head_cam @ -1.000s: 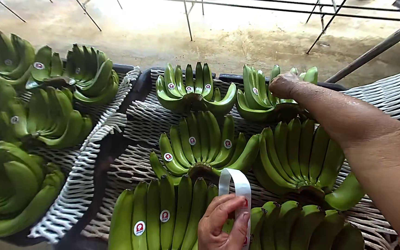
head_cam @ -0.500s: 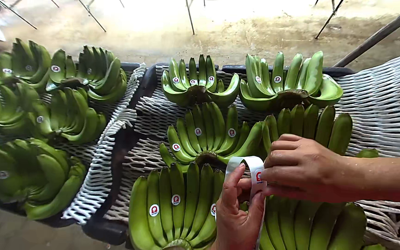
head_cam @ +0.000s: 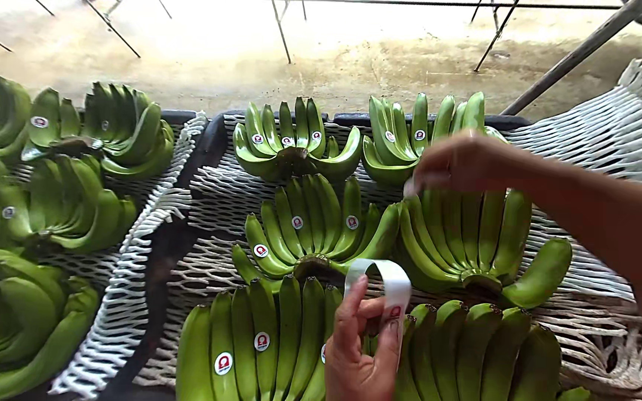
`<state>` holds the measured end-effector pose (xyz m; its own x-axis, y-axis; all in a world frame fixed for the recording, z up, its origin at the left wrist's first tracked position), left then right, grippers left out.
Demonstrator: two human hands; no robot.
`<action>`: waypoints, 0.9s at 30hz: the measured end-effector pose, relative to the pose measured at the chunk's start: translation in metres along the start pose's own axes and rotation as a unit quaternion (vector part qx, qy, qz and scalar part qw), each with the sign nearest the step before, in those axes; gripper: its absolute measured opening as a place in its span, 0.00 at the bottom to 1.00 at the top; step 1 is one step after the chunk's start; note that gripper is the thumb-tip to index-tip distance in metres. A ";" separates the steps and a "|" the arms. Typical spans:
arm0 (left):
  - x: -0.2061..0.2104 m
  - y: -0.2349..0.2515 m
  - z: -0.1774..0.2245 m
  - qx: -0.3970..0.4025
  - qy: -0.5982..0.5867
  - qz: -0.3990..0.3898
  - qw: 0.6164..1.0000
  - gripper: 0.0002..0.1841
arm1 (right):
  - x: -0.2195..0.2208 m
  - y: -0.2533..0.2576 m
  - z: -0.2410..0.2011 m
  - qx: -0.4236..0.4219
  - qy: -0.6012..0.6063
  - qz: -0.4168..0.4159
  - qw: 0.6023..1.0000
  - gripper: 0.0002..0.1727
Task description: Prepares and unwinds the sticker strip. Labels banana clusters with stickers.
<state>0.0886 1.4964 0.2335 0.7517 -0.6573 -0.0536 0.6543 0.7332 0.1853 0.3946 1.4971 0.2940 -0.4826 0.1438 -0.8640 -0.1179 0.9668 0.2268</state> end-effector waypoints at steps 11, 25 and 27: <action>-0.010 -0.004 -0.004 -0.070 -0.071 0.039 0.994 0.16 | 0.001 0.013 0.106 0.430 -0.303 -0.294 0.798 0.10; 0.002 -0.023 0.019 0.001 -0.074 -0.011 0.997 0.37 | 0.051 -0.069 -0.143 -0.137 -0.061 0.077 0.986 0.16; 0.004 -0.028 0.022 0.024 -0.047 -0.021 0.998 0.36 | 0.057 -0.078 -0.146 -0.128 -0.077 0.077 0.986 0.16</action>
Point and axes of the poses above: each hand's wrist, its own y-axis towards the middle knuckle, its own x-axis out of the palm, z = x × y, the point moved 1 cm from there along y, towards the middle knuckle, and after that the axes turned 5 degrees about -x, right-handed, at the moved point
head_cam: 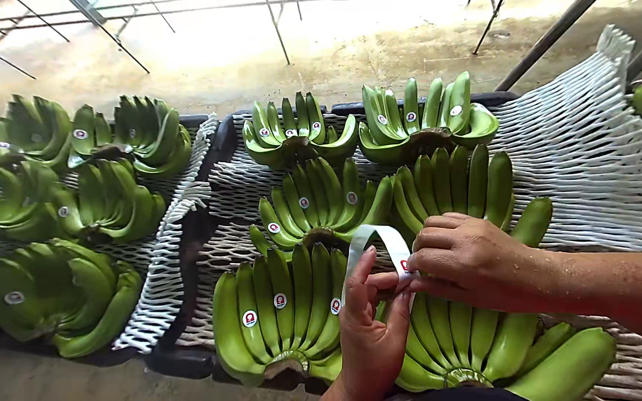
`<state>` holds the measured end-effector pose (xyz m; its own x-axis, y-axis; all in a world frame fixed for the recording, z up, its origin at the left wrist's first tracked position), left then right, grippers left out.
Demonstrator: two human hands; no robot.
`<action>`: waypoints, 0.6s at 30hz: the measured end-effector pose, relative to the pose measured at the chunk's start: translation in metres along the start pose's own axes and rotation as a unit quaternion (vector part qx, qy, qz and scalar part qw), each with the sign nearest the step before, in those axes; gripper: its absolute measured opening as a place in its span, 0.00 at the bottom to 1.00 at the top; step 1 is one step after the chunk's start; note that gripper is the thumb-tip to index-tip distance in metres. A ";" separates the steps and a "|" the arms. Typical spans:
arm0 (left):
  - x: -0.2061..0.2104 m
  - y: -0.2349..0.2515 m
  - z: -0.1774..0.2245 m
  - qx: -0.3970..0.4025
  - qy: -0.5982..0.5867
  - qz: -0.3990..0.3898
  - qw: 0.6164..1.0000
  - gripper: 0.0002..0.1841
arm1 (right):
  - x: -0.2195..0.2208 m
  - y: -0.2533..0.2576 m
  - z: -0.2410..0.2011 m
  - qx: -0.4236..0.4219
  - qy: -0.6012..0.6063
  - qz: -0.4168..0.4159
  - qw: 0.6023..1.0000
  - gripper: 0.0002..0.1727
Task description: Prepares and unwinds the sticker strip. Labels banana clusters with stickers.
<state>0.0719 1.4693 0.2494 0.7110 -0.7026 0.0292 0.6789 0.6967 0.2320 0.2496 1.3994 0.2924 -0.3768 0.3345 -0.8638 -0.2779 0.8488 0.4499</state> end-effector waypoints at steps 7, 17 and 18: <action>0.007 -0.012 -0.006 0.069 0.104 -0.047 0.991 0.30 | -0.004 -0.030 0.006 0.078 0.204 0.005 0.976 0.10; 0.002 -0.006 -0.009 -0.203 -0.080 -0.012 0.976 0.32 | -0.017 -0.086 0.121 0.227 -0.287 -0.075 0.928 0.05; 0.002 -0.005 -0.010 -0.219 -0.083 -0.003 0.972 0.26 | -0.013 -0.093 0.120 0.225 -0.303 -0.094 0.921 0.05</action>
Point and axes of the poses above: each hand's wrist, its own y-axis towards the middle knuckle, its own x-axis out of the palm, z = x × y, the point moved 1 cm from there along y, towards the middle knuckle, and after that the axes turned 5 degrees about -x, right-handed, at the moved point
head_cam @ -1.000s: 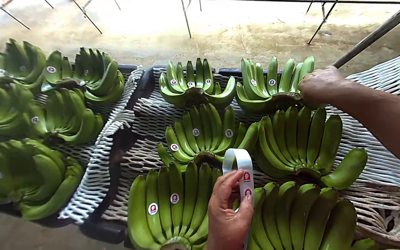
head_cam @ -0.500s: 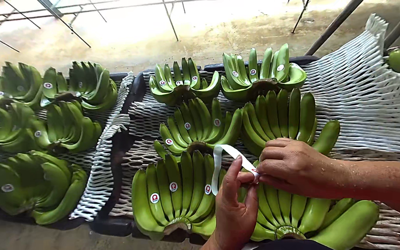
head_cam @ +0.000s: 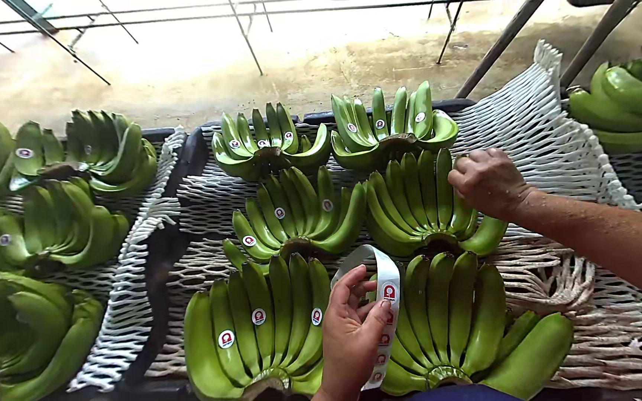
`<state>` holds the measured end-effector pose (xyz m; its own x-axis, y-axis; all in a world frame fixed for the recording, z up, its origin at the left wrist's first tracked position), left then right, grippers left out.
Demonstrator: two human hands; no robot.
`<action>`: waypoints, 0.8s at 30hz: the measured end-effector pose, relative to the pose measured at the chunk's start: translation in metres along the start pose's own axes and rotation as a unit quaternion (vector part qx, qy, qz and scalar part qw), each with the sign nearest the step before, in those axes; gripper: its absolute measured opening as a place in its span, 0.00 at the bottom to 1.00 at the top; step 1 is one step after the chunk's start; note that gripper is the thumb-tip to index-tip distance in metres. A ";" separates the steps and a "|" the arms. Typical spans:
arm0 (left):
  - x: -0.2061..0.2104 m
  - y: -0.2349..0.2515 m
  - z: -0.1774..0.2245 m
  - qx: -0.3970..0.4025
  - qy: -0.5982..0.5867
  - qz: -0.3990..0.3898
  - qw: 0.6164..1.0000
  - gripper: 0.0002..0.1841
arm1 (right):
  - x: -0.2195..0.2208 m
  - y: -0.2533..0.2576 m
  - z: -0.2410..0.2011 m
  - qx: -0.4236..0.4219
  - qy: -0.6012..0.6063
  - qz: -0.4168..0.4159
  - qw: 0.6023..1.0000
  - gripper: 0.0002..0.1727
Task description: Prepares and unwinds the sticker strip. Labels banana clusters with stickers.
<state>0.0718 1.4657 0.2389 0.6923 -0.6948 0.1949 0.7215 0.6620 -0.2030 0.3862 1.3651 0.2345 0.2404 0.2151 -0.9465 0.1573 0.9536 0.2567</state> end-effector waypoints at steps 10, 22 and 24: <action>0.003 0.004 -0.004 0.027 -0.027 -0.014 0.999 0.07 | -0.004 -0.019 -0.021 0.091 0.023 -0.234 0.968 0.16; 0.015 -0.004 0.004 0.166 0.103 -0.058 0.979 0.23 | -0.069 -0.015 -0.126 -0.146 0.288 0.097 0.941 0.17; 0.014 -0.007 -0.002 0.214 0.142 -0.066 0.964 0.23 | -0.068 -0.017 -0.127 -0.146 0.324 0.082 0.931 0.13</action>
Point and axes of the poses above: each hand's wrist, its own y-axis towards the middle knuckle, its own x-axis out of the palm, z = x × y, the point moved 1 cm from there along y, towards the middle knuckle, and after that the axes turned 5 degrees about -x, right-handed, at the moved point
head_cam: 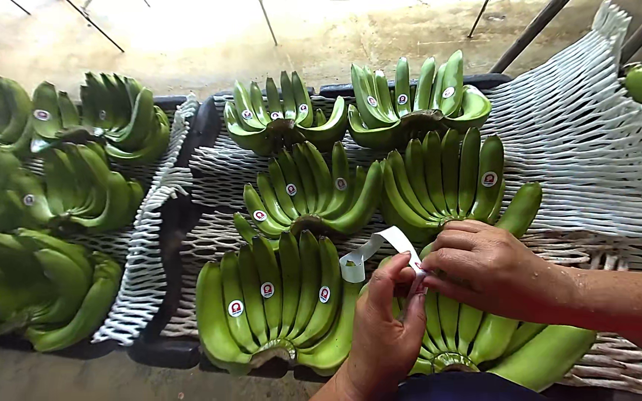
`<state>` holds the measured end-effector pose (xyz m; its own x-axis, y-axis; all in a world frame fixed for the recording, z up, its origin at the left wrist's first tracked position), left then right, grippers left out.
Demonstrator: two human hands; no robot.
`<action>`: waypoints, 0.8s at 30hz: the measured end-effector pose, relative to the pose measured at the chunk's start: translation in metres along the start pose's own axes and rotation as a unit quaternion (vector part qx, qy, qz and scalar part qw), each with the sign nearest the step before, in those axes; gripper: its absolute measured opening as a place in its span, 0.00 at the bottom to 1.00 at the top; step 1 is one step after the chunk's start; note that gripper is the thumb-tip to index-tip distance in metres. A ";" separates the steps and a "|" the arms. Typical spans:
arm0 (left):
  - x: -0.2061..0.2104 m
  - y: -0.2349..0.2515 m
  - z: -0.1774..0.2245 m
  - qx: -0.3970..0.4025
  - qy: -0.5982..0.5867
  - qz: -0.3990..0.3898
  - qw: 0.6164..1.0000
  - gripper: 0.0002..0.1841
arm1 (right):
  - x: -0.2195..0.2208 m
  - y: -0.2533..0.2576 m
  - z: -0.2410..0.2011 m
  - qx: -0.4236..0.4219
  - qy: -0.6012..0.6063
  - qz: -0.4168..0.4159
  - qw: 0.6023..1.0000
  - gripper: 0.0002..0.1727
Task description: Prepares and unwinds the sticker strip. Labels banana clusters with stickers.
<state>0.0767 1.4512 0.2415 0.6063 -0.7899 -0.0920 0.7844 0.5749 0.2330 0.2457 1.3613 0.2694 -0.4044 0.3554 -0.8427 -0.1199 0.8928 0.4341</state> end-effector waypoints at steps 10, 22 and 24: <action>-0.006 0.001 -0.006 -0.111 -0.069 0.031 0.991 0.29 | -0.025 0.009 0.120 0.146 -0.088 0.045 0.984 0.09; -0.009 0.003 -0.003 -0.196 -0.143 0.072 0.967 0.24 | 0.036 -0.017 0.130 0.146 -0.280 -0.213 0.925 0.13; -0.007 0.003 -0.003 -0.194 -0.150 0.082 0.966 0.23 | 0.031 -0.020 0.132 0.170 -0.259 -0.221 0.925 0.16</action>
<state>0.0750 1.4590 0.2402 0.7068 -0.6746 0.2129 0.7066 0.6879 -0.1658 0.3552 1.3904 0.1926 0.1150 -0.0588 -0.9916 0.1587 0.9865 -0.0401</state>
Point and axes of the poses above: each hand's wrist, its own y-axis towards the middle knuckle, its own x-axis out of the palm, z = x × y, the point moved 1 cm from there along y, towards the middle knuckle, and after that the axes turned 5 degrees about -x, right-handed, at the moved point
